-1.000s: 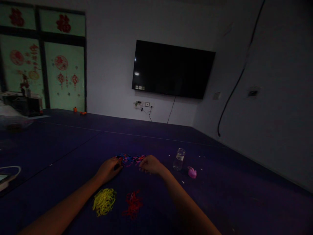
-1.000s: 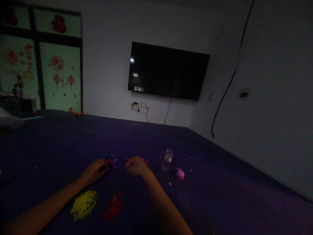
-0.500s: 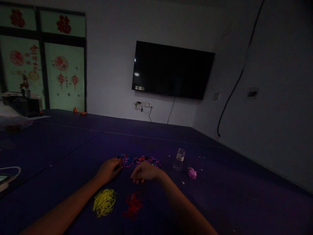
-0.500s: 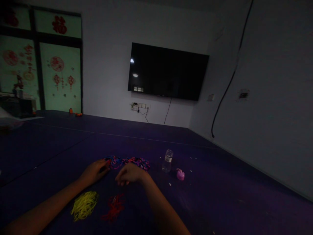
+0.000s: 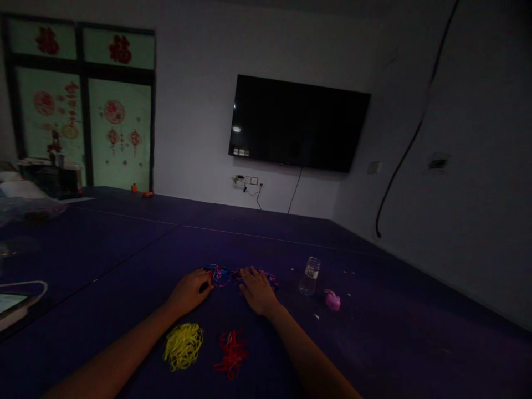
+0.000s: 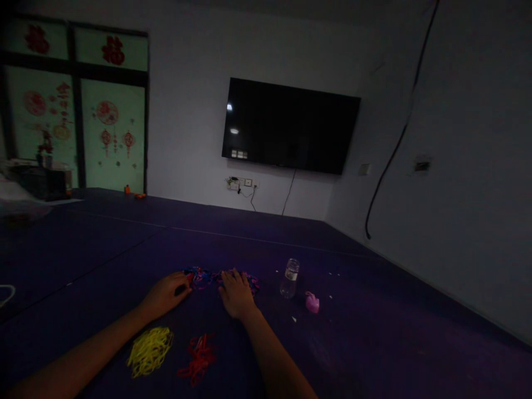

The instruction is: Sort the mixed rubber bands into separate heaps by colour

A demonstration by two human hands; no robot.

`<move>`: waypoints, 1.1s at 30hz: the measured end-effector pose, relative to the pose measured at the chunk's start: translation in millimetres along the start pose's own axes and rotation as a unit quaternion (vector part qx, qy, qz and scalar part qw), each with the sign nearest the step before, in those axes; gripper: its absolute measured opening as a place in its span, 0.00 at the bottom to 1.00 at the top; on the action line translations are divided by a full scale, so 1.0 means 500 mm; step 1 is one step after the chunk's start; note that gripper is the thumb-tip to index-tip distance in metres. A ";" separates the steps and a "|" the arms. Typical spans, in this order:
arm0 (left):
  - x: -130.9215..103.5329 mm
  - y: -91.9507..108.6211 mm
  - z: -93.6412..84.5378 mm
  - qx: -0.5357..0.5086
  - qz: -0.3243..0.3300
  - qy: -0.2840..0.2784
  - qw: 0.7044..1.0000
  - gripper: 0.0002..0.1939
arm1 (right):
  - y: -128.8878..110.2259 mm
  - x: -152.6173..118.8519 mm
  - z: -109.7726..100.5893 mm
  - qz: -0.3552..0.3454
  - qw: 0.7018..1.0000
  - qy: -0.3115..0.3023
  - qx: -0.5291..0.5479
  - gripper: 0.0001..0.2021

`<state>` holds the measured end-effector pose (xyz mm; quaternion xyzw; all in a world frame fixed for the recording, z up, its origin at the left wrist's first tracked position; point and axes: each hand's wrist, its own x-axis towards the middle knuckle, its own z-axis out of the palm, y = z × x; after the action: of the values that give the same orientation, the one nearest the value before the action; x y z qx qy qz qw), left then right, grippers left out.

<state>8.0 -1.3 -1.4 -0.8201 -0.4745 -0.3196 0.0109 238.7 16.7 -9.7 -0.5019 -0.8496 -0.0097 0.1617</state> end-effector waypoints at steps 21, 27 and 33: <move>-0.002 -0.012 0.007 0.003 0.008 0.002 1.000 0.08 | 0.023 0.007 -0.013 0.055 0.984 0.108 0.128 0.14; -0.001 -0.009 0.003 0.001 0.001 -0.007 1.000 0.08 | 0.026 0.008 -0.011 0.061 0.980 0.121 0.143 0.13; -0.001 -0.017 0.008 -0.002 0.007 0.000 1.000 0.08 | 0.029 0.007 -0.015 0.093 0.974 0.143 0.147 0.13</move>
<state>3.2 4.3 -7.2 -0.8232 -0.4685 -0.3206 0.0118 251.6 25.7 -3.7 -0.5429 -0.7595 0.0584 0.3535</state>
